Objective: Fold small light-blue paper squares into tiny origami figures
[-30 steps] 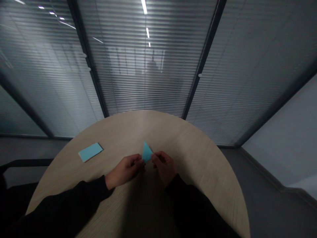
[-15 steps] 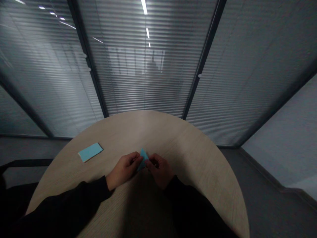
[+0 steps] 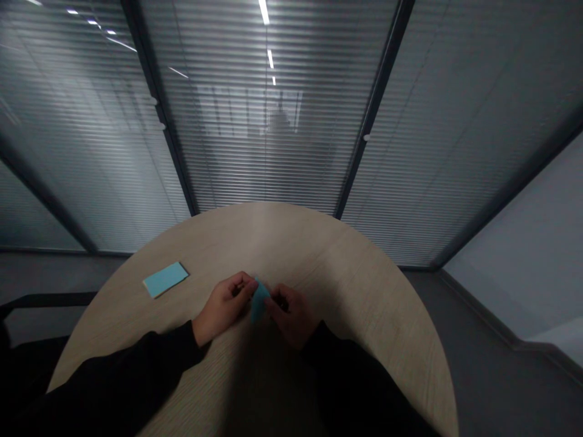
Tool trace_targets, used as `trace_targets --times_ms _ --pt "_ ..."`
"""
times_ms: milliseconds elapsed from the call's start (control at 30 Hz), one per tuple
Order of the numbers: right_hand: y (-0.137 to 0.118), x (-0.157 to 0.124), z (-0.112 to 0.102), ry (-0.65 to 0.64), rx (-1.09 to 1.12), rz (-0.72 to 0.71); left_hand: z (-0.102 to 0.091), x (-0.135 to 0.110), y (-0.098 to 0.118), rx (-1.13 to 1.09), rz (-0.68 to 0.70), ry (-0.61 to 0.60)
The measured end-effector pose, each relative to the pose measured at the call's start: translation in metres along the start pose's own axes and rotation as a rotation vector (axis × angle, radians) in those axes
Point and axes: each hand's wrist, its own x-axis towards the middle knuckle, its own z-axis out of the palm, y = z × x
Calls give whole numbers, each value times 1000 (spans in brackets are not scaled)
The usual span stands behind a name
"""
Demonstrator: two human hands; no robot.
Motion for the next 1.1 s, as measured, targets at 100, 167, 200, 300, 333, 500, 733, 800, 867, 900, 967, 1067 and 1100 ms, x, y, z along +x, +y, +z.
trace_targets --times_ms 100,167,200,300,333,500,733,800,867,900,967,1067,1100 --pt "-2 0 0 -3 49 18 1 -1 0 -22 17 17" --pt "-3 0 0 -1 64 19 1 -1 1 -52 0 4" --pt "-3 0 0 -4 56 14 1 -1 1 -67 -13 1" --pt "-2 0 0 -32 16 -3 0 2 3 -106 -27 50" --pt "-2 -1 0 -39 12 -7 -1 3 3 -116 -15 79" --pt "4 0 1 -20 72 15 -2 6 4 -217 -49 51" --pt "5 0 1 -6 86 24 0 2 0 -185 -52 6" --pt "2 0 0 -10 90 27 0 1 -1 -171 -22 22" --pt "0 -1 0 -5 104 35 0 1 -1 -192 -46 -17" --pt "0 -1 -1 7 111 37 0 1 -2 -199 -67 -66" --pt "0 -1 -1 35 113 35 -1 1 -2 -173 -108 -168" --pt "2 -1 -1 43 90 16 -1 0 -3 -59 -107 -167" --pt "2 -1 0 40 84 11 -1 1 -4 -27 -95 -126"
